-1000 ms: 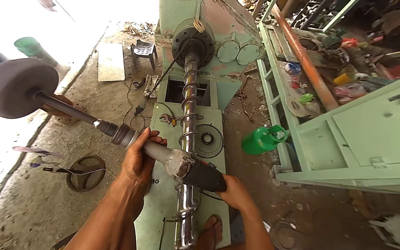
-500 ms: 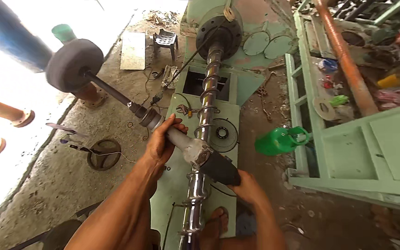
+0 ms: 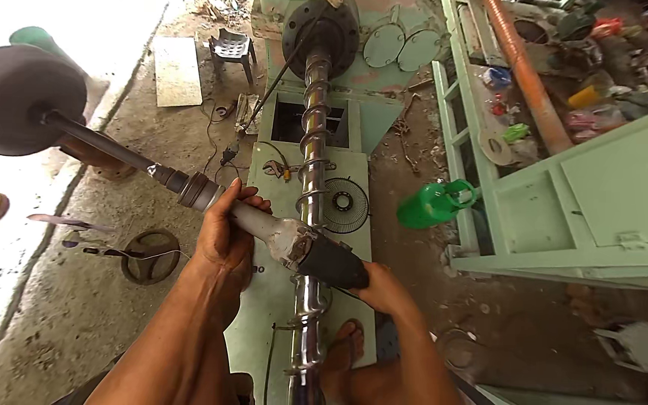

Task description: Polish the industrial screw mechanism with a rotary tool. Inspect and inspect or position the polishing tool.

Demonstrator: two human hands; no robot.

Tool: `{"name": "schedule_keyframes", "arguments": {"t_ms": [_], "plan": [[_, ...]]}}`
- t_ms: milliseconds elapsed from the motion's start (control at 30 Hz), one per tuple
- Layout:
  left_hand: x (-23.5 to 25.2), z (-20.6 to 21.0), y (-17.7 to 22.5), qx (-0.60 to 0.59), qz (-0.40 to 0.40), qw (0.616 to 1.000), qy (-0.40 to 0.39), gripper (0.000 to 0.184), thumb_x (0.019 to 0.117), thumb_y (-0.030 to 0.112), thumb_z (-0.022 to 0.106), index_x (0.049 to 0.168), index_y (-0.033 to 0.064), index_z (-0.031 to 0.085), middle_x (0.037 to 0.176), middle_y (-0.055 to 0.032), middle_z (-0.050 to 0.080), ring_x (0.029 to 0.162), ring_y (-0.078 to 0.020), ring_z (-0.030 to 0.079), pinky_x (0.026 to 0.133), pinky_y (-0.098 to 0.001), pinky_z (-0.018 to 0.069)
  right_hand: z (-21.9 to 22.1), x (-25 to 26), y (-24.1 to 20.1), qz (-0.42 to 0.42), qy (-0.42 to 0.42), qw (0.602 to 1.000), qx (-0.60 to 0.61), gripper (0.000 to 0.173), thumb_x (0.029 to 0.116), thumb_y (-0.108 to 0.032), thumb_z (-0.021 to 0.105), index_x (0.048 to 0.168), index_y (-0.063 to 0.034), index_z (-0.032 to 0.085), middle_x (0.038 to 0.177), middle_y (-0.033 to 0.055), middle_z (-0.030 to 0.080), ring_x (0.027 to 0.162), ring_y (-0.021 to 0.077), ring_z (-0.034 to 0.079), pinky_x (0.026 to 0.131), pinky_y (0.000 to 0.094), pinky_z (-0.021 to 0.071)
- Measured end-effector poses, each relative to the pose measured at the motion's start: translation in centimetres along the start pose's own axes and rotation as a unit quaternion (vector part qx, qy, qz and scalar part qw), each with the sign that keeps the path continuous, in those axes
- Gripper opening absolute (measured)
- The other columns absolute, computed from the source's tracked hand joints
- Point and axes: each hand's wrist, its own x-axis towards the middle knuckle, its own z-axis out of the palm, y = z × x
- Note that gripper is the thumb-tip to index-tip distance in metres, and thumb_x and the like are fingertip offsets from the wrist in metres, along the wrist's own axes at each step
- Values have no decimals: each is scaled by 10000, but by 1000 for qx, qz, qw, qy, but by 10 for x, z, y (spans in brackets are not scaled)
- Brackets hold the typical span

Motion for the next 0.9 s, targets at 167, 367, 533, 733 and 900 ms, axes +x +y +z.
{"name": "schedule_keyframes", "arguments": {"t_ms": [167, 367, 533, 733, 900], "plan": [[-1, -1, 2, 12, 1, 1000, 6, 385, 1082, 402, 478, 1016, 71, 665, 853, -78, 685, 844, -220, 706, 885, -432, 590, 2, 1, -1, -3, -9, 1000, 5, 445, 834, -327, 811, 1214, -130, 692, 1103, 82, 743, 1084, 242, 702, 974, 522, 547], [-2, -1, 3, 5, -4, 1000, 19, 384, 1079, 405, 490, 1018, 67, 661, 848, -80, 685, 833, -223, 708, 877, -433, 594, 3, 0, -2, -1, -17, 1000, 6, 452, 833, -340, 816, 1214, -131, 692, 1103, 75, 744, 1084, 231, 703, 976, 516, 549], [-1, -2, 3, 7, -6, 1000, 22, 381, 1075, 401, 505, 1026, 57, 664, 844, -83, 686, 829, -226, 710, 879, -431, 597, 3, 0, -4, -2, -20, 1000, 0, 465, 830, -342, 822, 1215, -119, 691, 1106, 83, 741, 1093, 236, 698, 991, 501, 544], [4, -2, -3, 3, -7, 1000, 13, 373, 1064, 418, 521, 1024, 76, 664, 838, -69, 676, 832, -218, 701, 874, -433, 592, 1, -1, 1, 4, -15, 1000, 5, 479, 825, -332, 832, 1228, -116, 692, 1110, 85, 743, 1095, 235, 698, 1000, 503, 540], [5, -4, -12, -18, 7, 1000, -9, 383, 1063, 392, 541, 1032, 34, 674, 862, -94, 696, 841, -214, 695, 874, -405, 585, -3, -3, 5, -3, 11, 1000, 12, 476, 795, -264, 882, 1185, -49, 716, 1071, 175, 746, 1057, 341, 710, 981, 598, 535]]}}
